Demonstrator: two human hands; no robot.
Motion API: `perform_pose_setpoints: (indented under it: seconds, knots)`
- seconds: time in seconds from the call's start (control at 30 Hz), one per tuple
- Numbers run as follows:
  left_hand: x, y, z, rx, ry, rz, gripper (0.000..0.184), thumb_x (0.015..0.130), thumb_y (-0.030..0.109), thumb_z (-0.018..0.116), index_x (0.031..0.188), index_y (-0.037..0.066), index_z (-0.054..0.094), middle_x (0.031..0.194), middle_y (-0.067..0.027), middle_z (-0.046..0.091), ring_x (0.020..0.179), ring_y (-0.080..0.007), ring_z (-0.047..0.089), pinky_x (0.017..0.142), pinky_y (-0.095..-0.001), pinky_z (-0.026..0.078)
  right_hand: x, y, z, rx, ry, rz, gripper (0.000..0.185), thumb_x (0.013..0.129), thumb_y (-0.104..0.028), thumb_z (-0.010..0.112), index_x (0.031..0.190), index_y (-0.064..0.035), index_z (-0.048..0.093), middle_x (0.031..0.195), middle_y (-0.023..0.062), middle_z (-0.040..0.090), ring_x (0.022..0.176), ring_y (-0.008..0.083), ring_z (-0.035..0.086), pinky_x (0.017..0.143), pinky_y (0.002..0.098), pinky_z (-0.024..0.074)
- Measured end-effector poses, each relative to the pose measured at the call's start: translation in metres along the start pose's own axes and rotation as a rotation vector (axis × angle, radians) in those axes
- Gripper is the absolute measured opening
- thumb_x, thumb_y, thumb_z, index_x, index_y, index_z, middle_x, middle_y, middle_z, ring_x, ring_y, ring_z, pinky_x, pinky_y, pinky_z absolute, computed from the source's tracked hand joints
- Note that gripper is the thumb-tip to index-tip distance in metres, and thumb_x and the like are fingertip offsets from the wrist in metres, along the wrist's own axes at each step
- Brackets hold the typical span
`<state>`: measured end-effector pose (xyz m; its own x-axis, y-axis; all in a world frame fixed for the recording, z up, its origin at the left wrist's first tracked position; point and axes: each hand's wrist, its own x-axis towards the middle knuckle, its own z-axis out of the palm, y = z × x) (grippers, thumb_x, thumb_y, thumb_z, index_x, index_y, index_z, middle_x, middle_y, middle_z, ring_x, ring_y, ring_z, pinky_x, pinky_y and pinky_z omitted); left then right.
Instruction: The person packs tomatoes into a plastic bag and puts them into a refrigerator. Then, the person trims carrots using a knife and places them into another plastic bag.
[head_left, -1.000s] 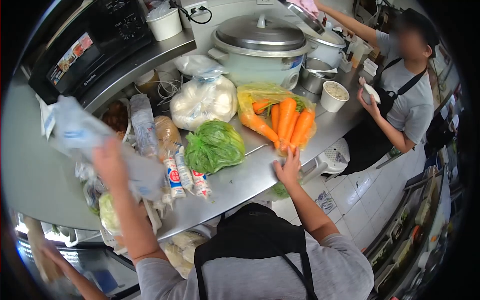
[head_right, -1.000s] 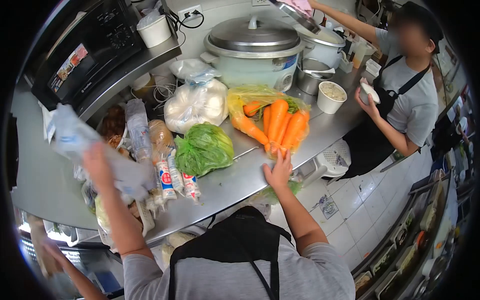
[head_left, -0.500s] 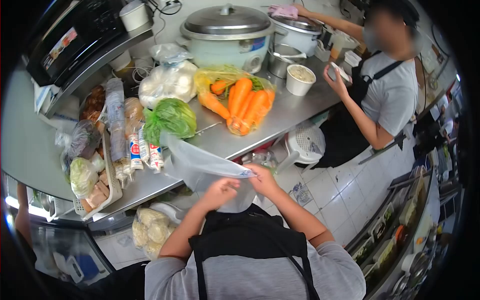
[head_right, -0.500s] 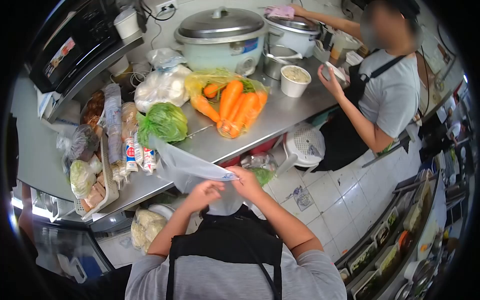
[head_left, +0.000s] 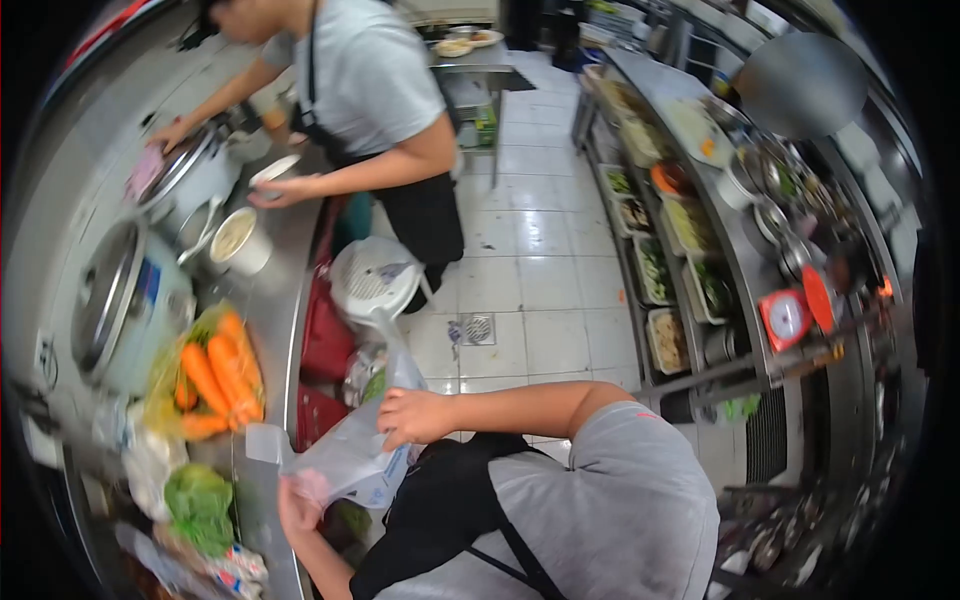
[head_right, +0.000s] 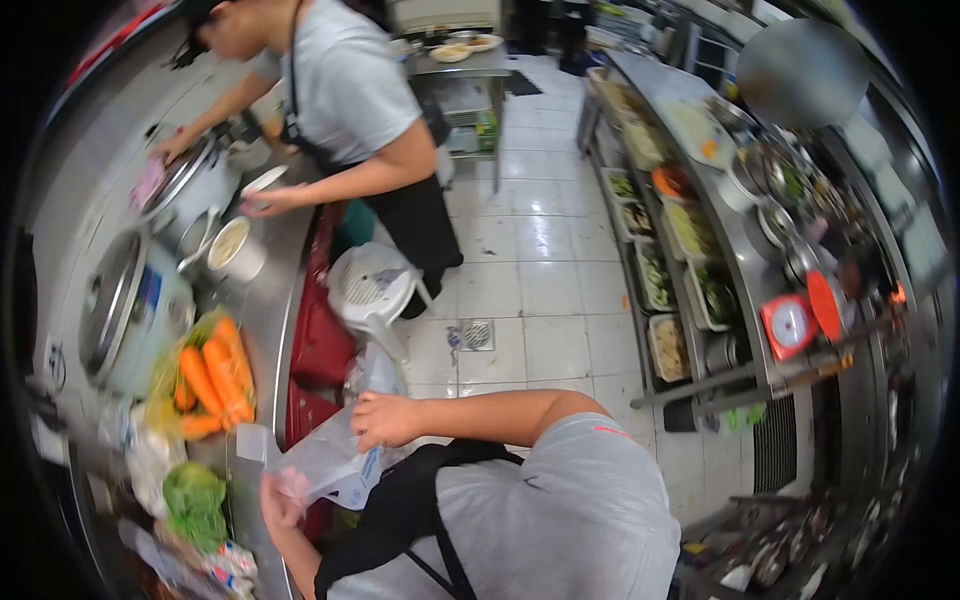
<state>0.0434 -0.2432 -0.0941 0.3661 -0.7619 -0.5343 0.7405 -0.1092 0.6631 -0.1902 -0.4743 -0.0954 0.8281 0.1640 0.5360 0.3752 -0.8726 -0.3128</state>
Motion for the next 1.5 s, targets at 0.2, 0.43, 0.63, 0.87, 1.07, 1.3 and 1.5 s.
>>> perform_pose_setpoints:
  seconds: [0.2, 0.43, 0.63, 0.87, 1.07, 1.3, 1.5]
  knots:
    - [0.032, -0.009, 0.016, 0.365, 0.085, 0.075, 0.027, 0.069, 0.019, 0.068, 0.086, 0.003, 0.054, 0.076, -0.0045, 0.057, 0.066, -0.0164, 0.056, 0.057, -0.0293, 0.045, -0.021, -0.004, -0.016, -0.236, -0.224, 0.459, 0.043, 0.059, -0.032, 0.068, 0.098, -0.0164, 0.058, 0.086, 0.0058, 0.052, 0.088, 0.0242, 0.048, 0.081, 0.0379, 0.0343]
    - [0.031, -0.052, 0.117, 0.498, 0.073, 0.230, 0.019, 0.072, 0.014, 0.063, 0.085, 0.002, 0.055, 0.074, -0.0016, 0.055, 0.062, -0.0100, 0.051, 0.054, -0.0244, 0.040, 0.027, -0.020, 0.022, 0.501, -0.097, 0.789, 0.037, 0.070, -0.036, 0.064, 0.092, -0.0075, 0.055, 0.081, 0.0099, 0.057, 0.069, 0.0204, 0.055, 0.061, 0.0318, 0.0439]
    - [0.025, -0.063, 0.078, 0.525, 0.151, 0.186, 0.012, 0.077, 0.013, 0.057, 0.080, 0.002, 0.056, 0.065, -0.0009, 0.053, 0.049, -0.0081, 0.046, 0.043, -0.0225, 0.037, 0.022, 0.003, 0.047, 1.268, 0.234, 1.022, 0.009, 0.081, -0.016, 0.054, 0.080, -0.0078, 0.051, 0.079, 0.0044, 0.058, 0.064, 0.0153, 0.056, 0.057, 0.0285, 0.0478]
    - [0.011, -0.078, -0.049, 0.122, 0.701, 0.088, 0.016, 0.077, 0.021, 0.055, 0.083, 0.006, 0.053, 0.067, -0.0014, 0.053, 0.051, -0.0094, 0.048, 0.040, -0.0225, 0.038, 0.010, 0.050, -0.021, 2.157, 0.857, 0.982, 0.016, 0.085, -0.017, 0.045, 0.070, -0.0103, 0.046, 0.061, 0.0011, 0.049, 0.054, 0.0126, 0.049, 0.051, 0.0261, 0.0427]
    - [-0.009, -0.066, -0.065, -0.768, 0.495, 0.238, 0.016, 0.078, 0.008, 0.046, 0.090, -0.002, 0.050, 0.065, -0.0039, 0.050, 0.060, -0.0208, 0.051, 0.069, -0.0360, 0.047, 0.017, 0.041, -0.046, 1.547, 0.206, 0.953, 0.015, 0.079, -0.022, 0.055, 0.081, -0.0081, 0.051, 0.059, -0.0035, 0.046, 0.052, 0.0079, 0.044, 0.049, 0.0228, 0.0385]
    - [-0.070, -0.033, -0.077, -0.320, 0.309, 0.452, 0.041, 0.072, 0.004, 0.053, 0.110, 0.009, 0.038, 0.075, -0.0052, 0.052, 0.070, -0.0176, 0.051, 0.071, -0.0314, 0.043, 0.029, 0.048, -0.009, 0.470, -0.159, 0.842, 0.014, 0.077, -0.011, 0.054, 0.084, 0.0007, 0.055, 0.071, 0.0035, 0.055, 0.066, 0.0086, 0.049, 0.060, 0.0234, 0.0407]
    - [-0.120, -0.015, -0.040, 0.852, 0.580, 0.487, 0.087, 0.063, 0.020, 0.070, 0.131, 0.010, 0.016, 0.128, -0.0187, 0.027, 0.119, -0.0270, 0.030, 0.096, -0.0353, 0.027, 0.088, 0.029, -0.023, 0.521, -0.024, 0.602, 0.014, 0.079, -0.010, 0.051, 0.084, 0.0031, 0.055, 0.069, 0.0011, 0.053, 0.063, 0.0071, 0.045, 0.057, 0.0221, 0.0376]
